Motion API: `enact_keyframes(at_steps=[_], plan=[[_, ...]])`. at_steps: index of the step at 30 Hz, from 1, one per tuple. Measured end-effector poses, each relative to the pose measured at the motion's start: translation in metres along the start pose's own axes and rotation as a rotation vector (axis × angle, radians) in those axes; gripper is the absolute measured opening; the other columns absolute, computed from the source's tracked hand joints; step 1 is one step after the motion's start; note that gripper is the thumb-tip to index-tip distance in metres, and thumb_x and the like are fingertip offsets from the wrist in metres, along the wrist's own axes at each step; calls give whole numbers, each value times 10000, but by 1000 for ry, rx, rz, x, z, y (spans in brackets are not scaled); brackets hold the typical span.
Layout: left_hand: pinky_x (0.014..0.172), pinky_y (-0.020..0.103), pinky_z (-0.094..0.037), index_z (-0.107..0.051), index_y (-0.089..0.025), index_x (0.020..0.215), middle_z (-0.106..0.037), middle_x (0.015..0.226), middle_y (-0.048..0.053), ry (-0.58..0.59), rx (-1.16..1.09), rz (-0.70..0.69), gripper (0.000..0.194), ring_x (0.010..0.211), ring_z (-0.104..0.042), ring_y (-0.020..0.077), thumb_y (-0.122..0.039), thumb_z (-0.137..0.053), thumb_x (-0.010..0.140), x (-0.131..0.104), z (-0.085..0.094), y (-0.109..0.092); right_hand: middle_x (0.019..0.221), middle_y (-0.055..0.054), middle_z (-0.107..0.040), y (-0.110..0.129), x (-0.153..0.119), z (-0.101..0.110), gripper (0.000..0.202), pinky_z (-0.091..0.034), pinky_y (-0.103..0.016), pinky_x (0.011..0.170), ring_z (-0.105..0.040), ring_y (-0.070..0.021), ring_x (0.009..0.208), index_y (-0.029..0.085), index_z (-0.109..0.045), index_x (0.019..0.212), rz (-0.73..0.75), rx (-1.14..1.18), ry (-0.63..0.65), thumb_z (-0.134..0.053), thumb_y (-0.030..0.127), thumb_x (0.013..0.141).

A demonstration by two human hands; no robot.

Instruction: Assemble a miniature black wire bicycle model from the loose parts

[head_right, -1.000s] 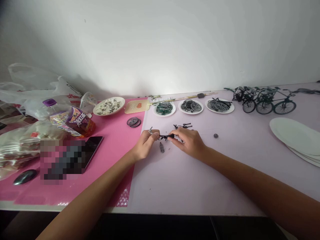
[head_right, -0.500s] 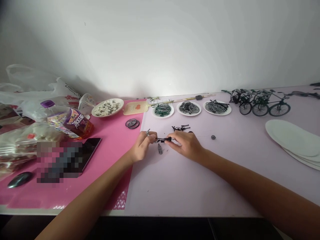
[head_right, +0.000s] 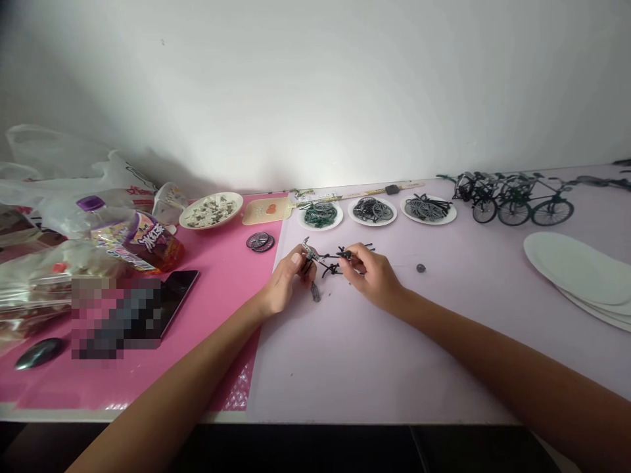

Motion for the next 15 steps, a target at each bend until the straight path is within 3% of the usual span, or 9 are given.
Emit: enact_keyframes(at_steps=[3,6,10,15], plan=[[767,354,-461,-505,-217,1051,-507,829,-15,-47,50,57,264,775,-508,175,-465,-565,985,0,3,3,662,51,-541,-5,1,2,131,-413,-211,507,-483,-103,508,230,-567,926,-58,19,-11,-604,319,1014],[772,333,-456,-509,-219,1104,-451,838,-30,-75,77,63,273,775,-472,157,-360,-652,919,0,2,0,675,42,-569,-6,0,-2,122,-421,-215,513,-511,-112,518,231,-562,941,-69,41,25,-592,322,1015],[661,290,-386,-465,-234,1134,-416,768,-57,-84,64,39,269,683,-392,139,-453,-573,1019,1,-1,-1,661,38,-585,-7,-1,-12,127,-441,-229,536,-567,-132,527,233,-554,968,-73,56,123,-568,344,1028],[576,250,-304,-415,-269,1207,-331,686,-98,-163,60,-52,345,595,-318,122,-543,-557,1051,0,4,-7,616,49,-532,-11,-3,-18,191,-417,-246,530,-514,-138,496,236,-540,951,-109,34,209,-523,396,1053]])
Point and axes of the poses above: each hand's wrist, its own x-axis towards the middle knuckle, its own z-axis out of the back of the hand, y = z × x, the point moved 10 cm from there along x, towards the middle knuckle
